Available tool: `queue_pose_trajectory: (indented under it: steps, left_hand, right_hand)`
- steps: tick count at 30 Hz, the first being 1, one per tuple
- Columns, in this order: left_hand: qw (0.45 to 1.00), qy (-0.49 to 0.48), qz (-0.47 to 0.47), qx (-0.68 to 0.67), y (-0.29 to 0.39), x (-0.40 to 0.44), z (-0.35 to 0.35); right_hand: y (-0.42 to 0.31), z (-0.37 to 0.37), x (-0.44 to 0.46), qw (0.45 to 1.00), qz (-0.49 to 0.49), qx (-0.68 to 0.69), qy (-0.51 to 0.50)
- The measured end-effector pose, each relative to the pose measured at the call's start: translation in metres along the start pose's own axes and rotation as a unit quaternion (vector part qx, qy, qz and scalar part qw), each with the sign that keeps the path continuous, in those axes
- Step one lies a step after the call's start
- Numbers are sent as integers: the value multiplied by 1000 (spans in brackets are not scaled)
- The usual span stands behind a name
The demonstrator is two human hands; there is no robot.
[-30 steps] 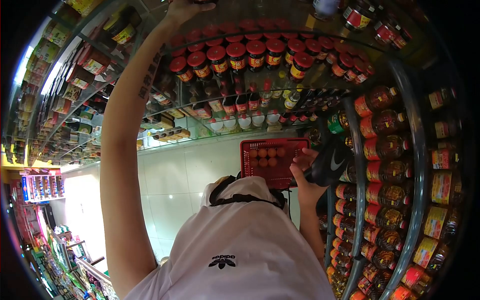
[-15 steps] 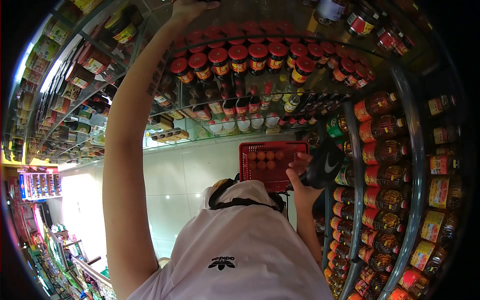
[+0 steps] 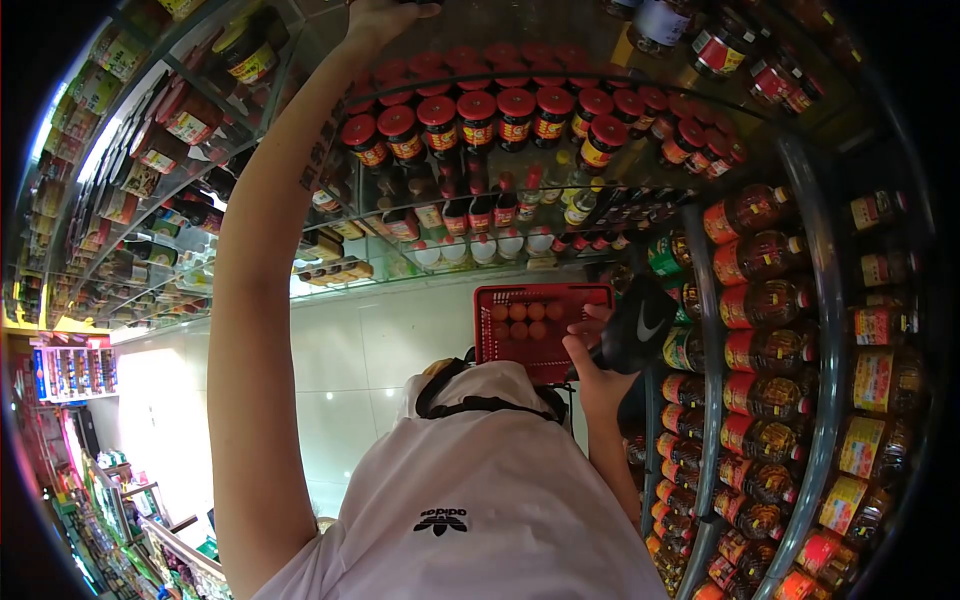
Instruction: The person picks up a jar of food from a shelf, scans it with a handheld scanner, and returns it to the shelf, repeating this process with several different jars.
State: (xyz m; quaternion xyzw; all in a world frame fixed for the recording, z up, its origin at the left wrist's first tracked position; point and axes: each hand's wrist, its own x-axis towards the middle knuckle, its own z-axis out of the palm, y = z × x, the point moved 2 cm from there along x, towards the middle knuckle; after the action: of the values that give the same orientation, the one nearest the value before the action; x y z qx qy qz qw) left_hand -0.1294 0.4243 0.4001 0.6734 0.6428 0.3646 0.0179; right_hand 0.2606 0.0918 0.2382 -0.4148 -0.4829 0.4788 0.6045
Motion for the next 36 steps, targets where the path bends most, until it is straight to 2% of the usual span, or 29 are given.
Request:
queue_pose_trajectory:
  steps: [1,3,7,9,13,15,16,17,18,19,20,21,22,23,24,25,26,27,28,29,30,32,33,35,36]
  left_hand:
    - [1000,0,0,-1,2,-2,0]
    - [994,26,-9,-108,13,-11,-4]
    - [989,5,-59,-133,17,-14,-7]
    - [1000,-15,-24,8,1,-2,0]
    - [994,-53,-82,45,23,-17,-14]
    - [996,73,-29,-34,28,-32,-18]
    - [992,73,-80,72,44,-41,-33]
    - [986,152,-55,35,82,-67,-45]
    - [966,182,33,-179,72,-78,-38]
    - [902,368,178,137,72,-107,-41]
    - [879,392,211,171,93,-140,-38]
    - [888,364,277,45,99,-168,-24]
    - [930,285,232,-30,112,-213,2]
    - [930,140,334,-62,129,-241,20]
    - [950,41,269,-152,116,-280,59]
    - [956,-50,256,-134,117,-305,94]
    - [962,-152,179,-141,112,-338,132]
    - [940,-214,145,-223,93,-369,180]
    - [915,-323,115,-212,68,-407,224]
    - [888,-421,133,-127,60,-435,249]
    - [833,-528,118,-113,55,-453,264]
    - [810,-573,20,-122,40,-494,312]
    - [806,-578,23,-121,40,-501,333]
    - [863,-493,74,-87,37,-511,380]
    - [858,-501,76,-88,34,-519,409]
  right_hand:
    - [0,1,-1,1000,-1,1,-1]
    - [1,2,-2,1000,-2,1,-3]
    - [2,0,-3,1000,16,-12,-7]
    - [3,-1,-4,999,31,-20,-8]
    - [4,-6,-2,999,30,-9,20]
    - [11,-17,-3,998,45,-11,45]
    - [21,-28,-5,996,65,-31,50]
    - [30,-40,-9,993,89,-52,61]
    - [29,-51,-10,989,105,-55,84]
    - [25,-62,-9,985,103,-133,39]
    - [27,-74,-7,973,103,-208,-10]
    - [44,-90,-14,963,147,-228,-4]
    - [47,-99,-22,959,166,-231,11]
    - [50,-106,-23,950,164,-264,-18]
    - [53,-113,-24,940,161,-296,-50]
    - [68,-124,-33,927,197,-314,-53]
    - [77,-132,-39,926,205,-315,-48]
    - [89,-139,-47,900,308,-306,-45]
    - [102,-147,-60,863,409,-293,-42]
    - [124,-158,-77,870,404,-281,-34]
    - [145,-169,-95,868,409,-279,-30]
    - [175,-184,-124,865,383,-322,-32]
    - [180,-187,-133,855,389,-342,-28]
    - [199,-194,-158,843,398,-361,-10]
    - [205,-197,-167,841,407,-356,-1]
